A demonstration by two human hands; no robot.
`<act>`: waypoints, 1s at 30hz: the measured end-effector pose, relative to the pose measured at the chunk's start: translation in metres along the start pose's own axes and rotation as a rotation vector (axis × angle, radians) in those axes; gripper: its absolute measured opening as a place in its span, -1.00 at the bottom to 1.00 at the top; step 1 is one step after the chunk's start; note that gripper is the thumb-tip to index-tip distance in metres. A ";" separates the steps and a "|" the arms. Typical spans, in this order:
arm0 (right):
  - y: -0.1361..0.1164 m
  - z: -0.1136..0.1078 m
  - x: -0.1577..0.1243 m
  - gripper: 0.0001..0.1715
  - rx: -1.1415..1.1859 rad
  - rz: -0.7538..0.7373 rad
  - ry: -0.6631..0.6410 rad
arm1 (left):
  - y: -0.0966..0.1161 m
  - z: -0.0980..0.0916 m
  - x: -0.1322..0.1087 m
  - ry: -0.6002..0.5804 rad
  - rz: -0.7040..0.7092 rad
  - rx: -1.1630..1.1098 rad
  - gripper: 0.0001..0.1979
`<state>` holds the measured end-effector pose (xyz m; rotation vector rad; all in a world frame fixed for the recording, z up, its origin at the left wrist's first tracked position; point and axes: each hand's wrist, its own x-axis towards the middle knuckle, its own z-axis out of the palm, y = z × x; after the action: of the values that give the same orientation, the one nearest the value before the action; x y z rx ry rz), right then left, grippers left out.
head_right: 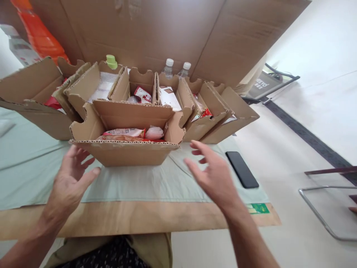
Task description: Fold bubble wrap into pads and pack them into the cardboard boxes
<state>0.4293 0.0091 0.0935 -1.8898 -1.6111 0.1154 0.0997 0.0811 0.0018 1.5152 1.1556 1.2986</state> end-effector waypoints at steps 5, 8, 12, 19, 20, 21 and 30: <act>-0.005 0.078 0.004 -0.32 0.307 0.001 -0.193 | -0.007 0.019 0.016 -0.063 -0.069 -0.073 -0.29; -0.012 0.089 0.002 -0.36 0.358 0.019 -0.141 | -0.003 0.027 0.014 -0.048 -0.049 -0.088 -0.33; -0.007 0.066 -0.041 -0.50 0.179 0.068 -0.060 | 0.008 0.028 -0.019 -0.133 -0.038 -0.101 -0.38; -0.057 0.060 -0.078 -0.63 0.159 -0.004 -0.070 | 0.025 -0.027 -0.061 -0.041 -0.082 -0.065 -0.38; -0.068 0.065 -0.069 -0.64 0.193 -0.034 -0.086 | 0.028 -0.036 -0.054 0.000 -0.056 -0.072 -0.36; -0.077 0.070 -0.059 -0.65 0.223 -0.061 -0.091 | 0.031 -0.042 -0.044 0.037 -0.022 -0.079 -0.34; -0.067 0.066 -0.082 -0.64 0.062 -0.057 0.119 | 0.025 -0.018 -0.016 -0.049 0.072 -0.172 -0.40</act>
<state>0.3215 -0.0360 0.0486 -1.7688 -1.5623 0.0276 0.0846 0.0592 0.0241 1.4647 0.9411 1.3644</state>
